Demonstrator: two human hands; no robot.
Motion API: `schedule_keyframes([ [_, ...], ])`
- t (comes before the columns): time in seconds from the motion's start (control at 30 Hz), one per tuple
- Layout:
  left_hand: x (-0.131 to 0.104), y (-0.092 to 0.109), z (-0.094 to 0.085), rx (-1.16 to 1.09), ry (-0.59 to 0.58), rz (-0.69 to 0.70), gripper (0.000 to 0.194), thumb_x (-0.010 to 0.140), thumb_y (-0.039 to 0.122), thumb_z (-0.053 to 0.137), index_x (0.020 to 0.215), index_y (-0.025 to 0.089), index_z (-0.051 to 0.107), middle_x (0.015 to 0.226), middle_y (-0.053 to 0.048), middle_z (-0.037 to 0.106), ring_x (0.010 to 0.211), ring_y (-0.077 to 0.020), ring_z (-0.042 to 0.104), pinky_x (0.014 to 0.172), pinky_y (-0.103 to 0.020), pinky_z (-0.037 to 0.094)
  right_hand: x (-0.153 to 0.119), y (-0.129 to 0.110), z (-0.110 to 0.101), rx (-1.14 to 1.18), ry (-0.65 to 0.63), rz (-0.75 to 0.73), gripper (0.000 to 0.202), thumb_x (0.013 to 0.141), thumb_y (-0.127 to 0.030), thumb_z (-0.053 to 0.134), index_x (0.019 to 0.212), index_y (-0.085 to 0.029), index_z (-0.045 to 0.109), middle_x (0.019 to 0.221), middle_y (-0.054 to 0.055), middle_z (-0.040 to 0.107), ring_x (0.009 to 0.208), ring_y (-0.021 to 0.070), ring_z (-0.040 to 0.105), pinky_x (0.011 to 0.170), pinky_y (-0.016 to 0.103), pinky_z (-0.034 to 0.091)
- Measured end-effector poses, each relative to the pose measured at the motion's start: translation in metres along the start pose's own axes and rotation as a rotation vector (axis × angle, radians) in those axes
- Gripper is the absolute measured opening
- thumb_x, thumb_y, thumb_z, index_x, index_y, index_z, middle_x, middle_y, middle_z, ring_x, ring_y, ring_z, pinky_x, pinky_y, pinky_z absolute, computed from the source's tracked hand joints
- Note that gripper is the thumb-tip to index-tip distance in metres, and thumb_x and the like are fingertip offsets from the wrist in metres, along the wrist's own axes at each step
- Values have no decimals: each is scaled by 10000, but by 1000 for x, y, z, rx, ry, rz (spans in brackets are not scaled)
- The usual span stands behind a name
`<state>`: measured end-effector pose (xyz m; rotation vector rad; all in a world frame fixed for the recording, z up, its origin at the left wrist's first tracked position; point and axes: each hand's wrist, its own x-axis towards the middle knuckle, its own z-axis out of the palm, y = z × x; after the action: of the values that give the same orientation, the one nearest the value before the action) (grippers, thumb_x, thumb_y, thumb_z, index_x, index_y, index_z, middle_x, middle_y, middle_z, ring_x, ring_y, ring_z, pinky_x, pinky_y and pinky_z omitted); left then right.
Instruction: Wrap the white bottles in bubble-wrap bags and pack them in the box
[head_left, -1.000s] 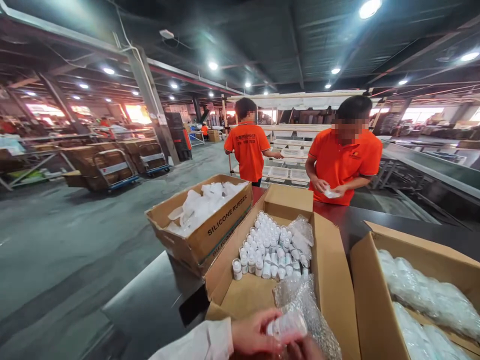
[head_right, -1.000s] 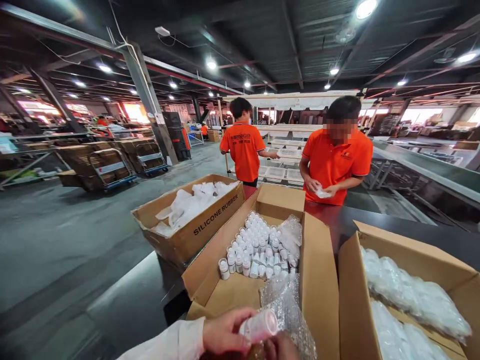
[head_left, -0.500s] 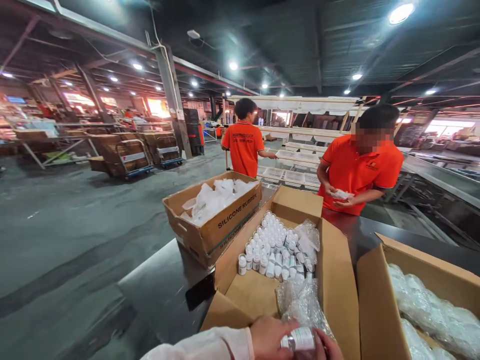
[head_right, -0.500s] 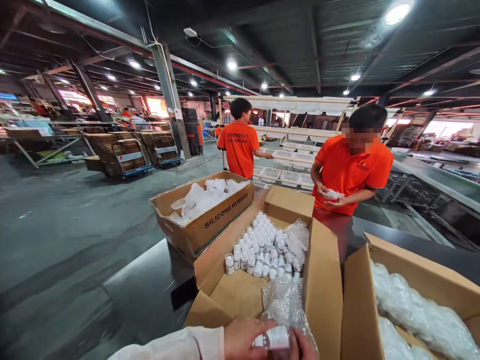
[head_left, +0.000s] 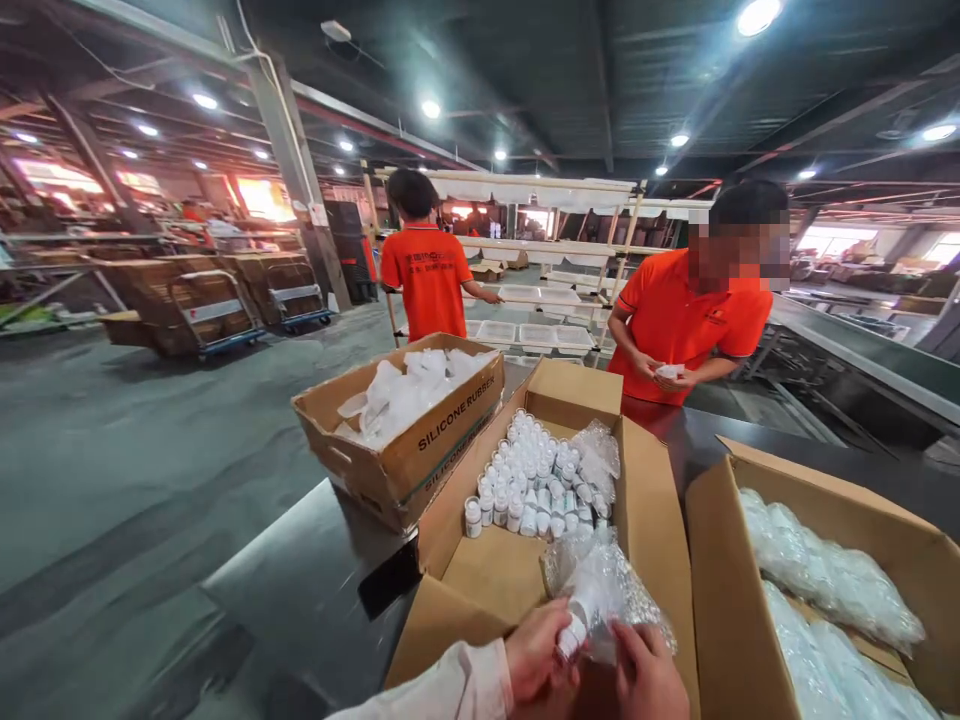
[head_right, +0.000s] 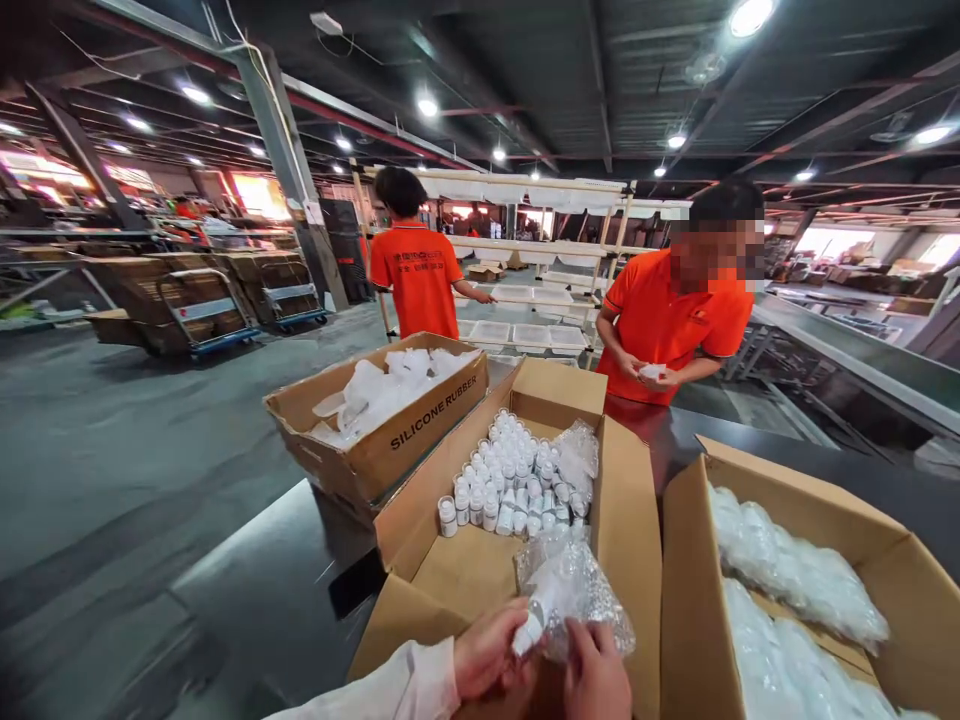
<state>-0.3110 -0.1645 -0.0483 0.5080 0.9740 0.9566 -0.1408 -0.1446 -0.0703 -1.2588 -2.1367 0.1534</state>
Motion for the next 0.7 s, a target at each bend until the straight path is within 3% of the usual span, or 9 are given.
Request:
schedule_keyframes([
  [0.1, -9, 5, 7, 40, -105, 62, 210, 644, 307, 604, 805, 173, 591, 558, 28, 522, 354, -76, 440, 360, -210, 164, 7, -25, -14, 85, 88, -84, 269, 857, -229, 453, 997, -234, 682, 883, 85, 653, 761, 221, 657, 632, 308, 559],
  [0.2, -13, 14, 9, -256, -128, 89, 228, 657, 333, 661, 770, 148, 589, 612, 12, 550, 479, -84, 500, 415, -201, 268, 11, -47, -23, 185, 128, -151, 272, 874, -199, 452, 1035, -229, 670, 887, 88, 657, 788, 206, 652, 675, 300, 560],
  [0.3, -13, 19, 6, -483, -212, 135, 238, 660, 309, 707, 798, 132, 627, 728, -37, 624, 664, -127, 575, 608, -242, 416, 11, -59, -29, 243, 140, -165, 316, 871, -143, 450, 1098, -252, 643, 900, 79, 658, 811, 190, 649, 692, 285, 560],
  [0.37, -13, 18, 3, -451, -296, 137, 237, 653, 273, 729, 819, 120, 656, 790, -71, 656, 738, -161, 596, 718, -294, 433, 12, -64, -31, 261, 151, -187, 334, 861, -124, 458, 1108, -262, 636, 911, 78, 654, 829, 190, 647, 694, 283, 559],
  [0.5, -11, 18, -2, -256, -345, 159, 245, 613, 220, 773, 818, 120, 685, 794, -72, 675, 770, -168, 611, 735, -279, 420, 13, -70, -32, 290, 132, -231, 355, 844, -100, 455, 1100, -265, 637, 876, 69, 643, 794, 178, 637, 664, 269, 552],
  [0.7, 0, 26, -7, -449, -342, -32, 322, 662, 332, 727, 871, 91, 679, 803, -70, 683, 768, -144, 612, 730, -237, 449, 13, -73, -32, 300, 78, -246, 332, 844, -93, 447, 1066, -240, 644, 878, 74, 637, 795, 170, 629, 665, 253, 546],
])
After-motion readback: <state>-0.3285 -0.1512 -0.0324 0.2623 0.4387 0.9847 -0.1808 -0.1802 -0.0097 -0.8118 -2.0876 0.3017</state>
